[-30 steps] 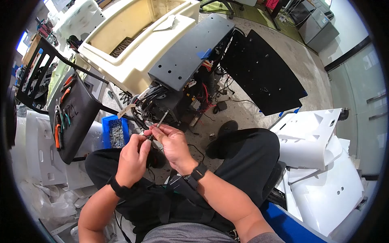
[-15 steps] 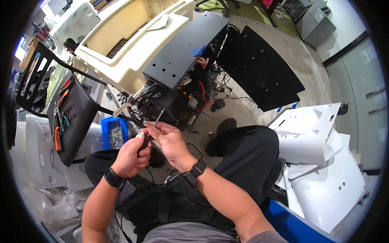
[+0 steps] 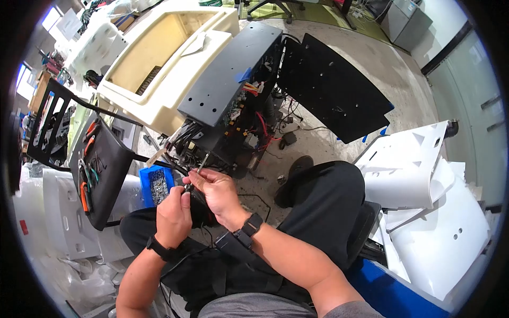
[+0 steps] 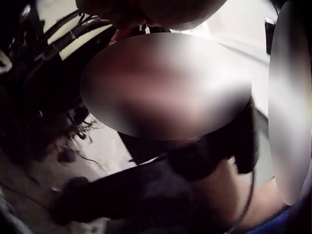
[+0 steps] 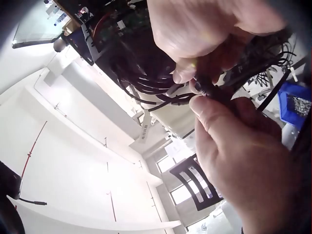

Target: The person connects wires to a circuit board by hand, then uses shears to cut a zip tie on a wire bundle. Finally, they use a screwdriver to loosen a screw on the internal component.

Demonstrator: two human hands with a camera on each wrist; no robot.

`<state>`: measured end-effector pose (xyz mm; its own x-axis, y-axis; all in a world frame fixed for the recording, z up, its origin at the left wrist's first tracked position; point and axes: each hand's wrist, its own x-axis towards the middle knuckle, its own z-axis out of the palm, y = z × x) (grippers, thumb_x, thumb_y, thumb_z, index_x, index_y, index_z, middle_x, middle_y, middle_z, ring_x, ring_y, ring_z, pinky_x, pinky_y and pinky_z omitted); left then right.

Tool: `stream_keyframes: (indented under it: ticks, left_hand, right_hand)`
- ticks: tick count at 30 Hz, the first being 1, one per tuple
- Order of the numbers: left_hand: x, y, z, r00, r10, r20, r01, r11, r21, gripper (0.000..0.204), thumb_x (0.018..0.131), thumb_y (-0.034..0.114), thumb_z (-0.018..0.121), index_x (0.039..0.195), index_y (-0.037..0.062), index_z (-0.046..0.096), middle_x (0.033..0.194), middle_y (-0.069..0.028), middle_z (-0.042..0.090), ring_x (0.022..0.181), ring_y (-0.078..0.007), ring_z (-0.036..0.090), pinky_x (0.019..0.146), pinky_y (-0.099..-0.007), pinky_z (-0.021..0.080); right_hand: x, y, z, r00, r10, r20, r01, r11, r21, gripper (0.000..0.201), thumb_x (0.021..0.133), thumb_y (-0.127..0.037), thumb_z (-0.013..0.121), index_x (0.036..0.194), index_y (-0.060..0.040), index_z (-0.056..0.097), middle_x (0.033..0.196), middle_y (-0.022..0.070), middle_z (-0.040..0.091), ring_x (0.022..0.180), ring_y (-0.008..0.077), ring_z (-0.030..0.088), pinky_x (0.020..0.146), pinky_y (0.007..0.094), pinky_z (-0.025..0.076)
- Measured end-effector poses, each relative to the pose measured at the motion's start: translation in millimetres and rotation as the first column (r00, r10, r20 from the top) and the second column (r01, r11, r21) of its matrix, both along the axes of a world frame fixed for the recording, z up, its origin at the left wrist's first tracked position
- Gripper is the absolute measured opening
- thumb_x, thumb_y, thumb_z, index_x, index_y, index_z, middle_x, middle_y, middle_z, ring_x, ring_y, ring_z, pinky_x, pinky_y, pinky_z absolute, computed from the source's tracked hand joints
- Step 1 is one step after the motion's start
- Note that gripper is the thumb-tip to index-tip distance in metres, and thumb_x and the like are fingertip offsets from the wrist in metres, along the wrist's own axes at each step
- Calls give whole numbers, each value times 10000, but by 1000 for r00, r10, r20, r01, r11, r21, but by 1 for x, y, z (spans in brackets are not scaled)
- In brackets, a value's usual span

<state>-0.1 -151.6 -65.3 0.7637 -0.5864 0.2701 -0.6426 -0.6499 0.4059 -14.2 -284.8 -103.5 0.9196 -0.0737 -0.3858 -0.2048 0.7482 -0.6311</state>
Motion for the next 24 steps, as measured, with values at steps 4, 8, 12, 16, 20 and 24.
stream_keyframes:
  ticks: [4,8,12,16,20,24]
  left_hand:
    - [0,2,5,697,137,-704,-328,934,-144,280,986,284,421,919,28,515,687,-88,532,480,-203,497,446,-300,387]
    - [8,7,14,-30,-366,-930,-707,665,-239,318,994,357,392,937,63,498,628,30,404,451,-42,271,406,-180,229]
    - [3,6,5,170,-153,-973,-621,750,-227,309,989,333,420,944,40,510,667,-19,497,468,-80,391,418,-222,311]
    - [-6,4,8,965,99,-244,-140,978,-157,194,887,129,587,999,-15,521,692,-135,533,659,-290,596,576,-352,463]
    - [-4,5,8,997,-16,80,7,994,105,225,847,129,619,992,-17,527,775,-152,572,690,-316,599,577,-377,468]
    - [-8,-1,0,992,65,-107,-71,996,-49,169,901,158,560,970,8,524,622,-93,489,546,-288,533,496,-346,428]
  right_hand:
    - [-2,-3,4,999,31,22,-30,1000,-5,220,916,-172,599,1042,8,619,963,72,669,898,89,595,795,223,471]
    - [-1,-10,9,991,132,33,-134,990,52,235,931,-151,565,1124,-16,568,1041,90,653,926,133,611,825,267,476]
    - [2,-10,3,982,179,56,-179,984,-5,194,942,-136,540,1097,-24,567,1016,81,655,950,148,614,834,278,479]
    - [1,-7,3,992,110,54,-113,992,59,170,930,-113,556,1075,-29,578,1011,86,659,936,147,619,822,278,481]
    - [0,-5,9,998,65,25,-66,996,56,136,919,-98,570,1017,-5,586,969,96,667,898,132,612,814,250,486]
    - [-1,-7,3,996,85,23,-85,996,17,132,915,-107,580,1007,-13,594,955,86,672,900,116,610,797,244,480]
